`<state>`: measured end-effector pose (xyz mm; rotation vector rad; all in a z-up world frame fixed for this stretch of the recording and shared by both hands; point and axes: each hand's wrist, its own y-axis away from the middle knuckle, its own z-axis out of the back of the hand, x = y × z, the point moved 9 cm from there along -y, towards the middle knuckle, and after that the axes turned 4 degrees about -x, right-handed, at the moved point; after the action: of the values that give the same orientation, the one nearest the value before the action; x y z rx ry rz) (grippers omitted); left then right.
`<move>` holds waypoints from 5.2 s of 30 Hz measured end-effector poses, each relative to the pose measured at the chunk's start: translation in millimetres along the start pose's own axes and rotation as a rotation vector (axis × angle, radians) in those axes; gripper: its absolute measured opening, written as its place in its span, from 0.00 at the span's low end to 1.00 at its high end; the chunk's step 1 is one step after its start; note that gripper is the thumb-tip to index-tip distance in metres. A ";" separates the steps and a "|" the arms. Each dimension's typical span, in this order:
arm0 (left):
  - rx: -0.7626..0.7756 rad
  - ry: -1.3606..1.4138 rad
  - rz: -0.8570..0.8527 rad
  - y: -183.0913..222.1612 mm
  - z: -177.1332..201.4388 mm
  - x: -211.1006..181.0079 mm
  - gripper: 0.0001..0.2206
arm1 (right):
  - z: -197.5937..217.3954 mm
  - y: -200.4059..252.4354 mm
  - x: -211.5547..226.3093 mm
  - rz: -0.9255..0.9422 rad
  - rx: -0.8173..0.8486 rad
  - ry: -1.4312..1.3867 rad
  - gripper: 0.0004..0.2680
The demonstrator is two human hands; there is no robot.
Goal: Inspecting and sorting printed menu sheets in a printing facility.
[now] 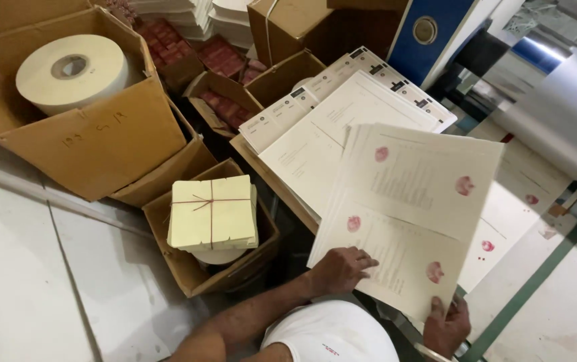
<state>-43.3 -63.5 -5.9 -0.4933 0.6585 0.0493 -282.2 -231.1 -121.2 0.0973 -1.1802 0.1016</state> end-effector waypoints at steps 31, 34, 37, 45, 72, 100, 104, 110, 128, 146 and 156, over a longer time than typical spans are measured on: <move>0.179 0.188 0.164 -0.9 -38.9 12.4 0.13 | 44.1 45.1 -177.7 -0.303 -0.163 -0.308 0.14; 0.175 0.181 0.169 -1.8 -36.5 14.2 0.13 | 43.9 26.3 -140.9 -0.298 -0.176 -0.210 0.13; 0.144 0.177 0.184 -5.3 -27.5 20.3 0.12 | 49.9 5.1 -71.1 -0.143 -0.188 0.223 0.13; -0.035 -0.337 0.138 -15.0 5.8 109.5 0.15 | 43.3 -30.7 -139.1 -0.179 -0.108 -0.286 0.17; 0.292 -0.421 0.158 -31.3 14.6 142.2 0.19 | 62.3 71.6 -202.2 -0.289 -0.152 -0.280 0.15; 0.131 -0.339 0.433 -19.7 10.3 155.0 0.21 | 56.4 -5.3 -116.8 -0.216 -0.134 -0.116 0.18; 0.172 -0.246 0.524 -29.2 31.0 137.3 0.24 | 56.5 4.5 -152.1 -0.225 -0.095 -0.191 0.22; 0.254 -0.263 0.540 -30.7 22.7 140.5 0.26 | 48.6 22.4 -163.4 -0.265 -0.075 -0.218 0.26; 0.185 -0.295 0.425 -36.5 33.3 123.7 0.26 | 39.5 76.2 -134.6 -0.302 -0.023 -0.163 0.27; 0.009 -0.374 0.130 -25.0 31.9 115.4 0.13 | 30.8 51.0 -106.5 -0.269 -0.043 -0.087 0.26; -0.289 -0.253 0.307 -21.9 68.4 148.5 0.02 | 49.9 -13.7 -59.3 0.057 -0.140 0.384 0.18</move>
<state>118.3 -68.1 -38.9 -0.6480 0.4750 0.4944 -348.5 -252.8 -157.6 -0.0770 -0.8035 0.0829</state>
